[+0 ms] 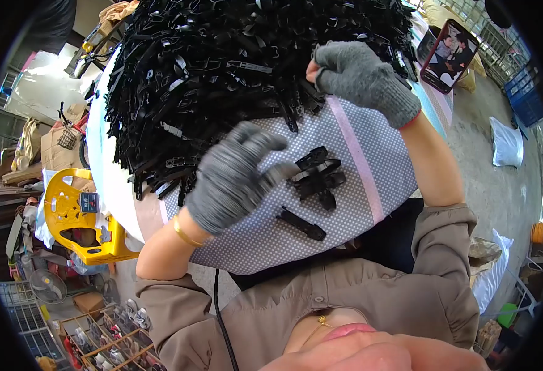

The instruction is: Sorting and attaching small black synthetic hair components to clips at a workstation.

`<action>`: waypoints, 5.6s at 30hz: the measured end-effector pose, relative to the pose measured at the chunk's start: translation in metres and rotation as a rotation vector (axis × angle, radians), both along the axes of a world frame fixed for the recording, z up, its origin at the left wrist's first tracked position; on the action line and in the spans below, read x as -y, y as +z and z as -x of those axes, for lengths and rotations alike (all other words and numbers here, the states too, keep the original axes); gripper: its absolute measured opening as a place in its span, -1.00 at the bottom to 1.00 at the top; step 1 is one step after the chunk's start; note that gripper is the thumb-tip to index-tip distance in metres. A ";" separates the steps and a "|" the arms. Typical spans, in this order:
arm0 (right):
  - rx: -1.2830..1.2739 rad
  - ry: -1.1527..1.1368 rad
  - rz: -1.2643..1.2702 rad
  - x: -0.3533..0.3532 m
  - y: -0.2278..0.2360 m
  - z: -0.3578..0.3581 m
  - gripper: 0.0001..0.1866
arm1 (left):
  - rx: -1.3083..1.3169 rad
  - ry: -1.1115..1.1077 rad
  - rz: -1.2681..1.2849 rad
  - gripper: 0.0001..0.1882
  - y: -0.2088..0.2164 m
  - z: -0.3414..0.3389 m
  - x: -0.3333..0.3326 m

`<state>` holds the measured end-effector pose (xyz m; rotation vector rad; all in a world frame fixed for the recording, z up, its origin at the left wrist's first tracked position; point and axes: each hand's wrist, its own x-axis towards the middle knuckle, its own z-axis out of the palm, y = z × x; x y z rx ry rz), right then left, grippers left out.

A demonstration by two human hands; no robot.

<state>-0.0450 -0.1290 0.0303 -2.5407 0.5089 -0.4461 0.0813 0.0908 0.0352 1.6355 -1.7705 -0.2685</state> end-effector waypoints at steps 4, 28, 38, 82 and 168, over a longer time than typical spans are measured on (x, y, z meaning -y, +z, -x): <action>0.088 0.085 0.215 -0.010 0.000 0.005 -0.92 | 0.241 0.236 -0.289 -0.72 0.004 -0.025 0.001; -0.093 -0.081 0.388 -0.021 -0.008 0.003 -0.77 | 0.695 0.264 -0.243 -0.70 -0.019 -0.020 0.039; -0.013 -0.051 0.493 -0.032 -0.009 0.001 -0.84 | 0.596 0.163 -0.115 -0.71 -0.020 -0.025 0.034; 0.168 -0.081 -0.870 -0.041 -0.006 -0.003 -0.77 | -0.789 0.117 -0.332 -0.64 -0.002 -0.016 0.022; 0.173 0.264 -0.258 -0.057 -0.009 0.000 -0.81 | -1.091 -0.073 -0.259 -0.65 -0.013 -0.024 0.008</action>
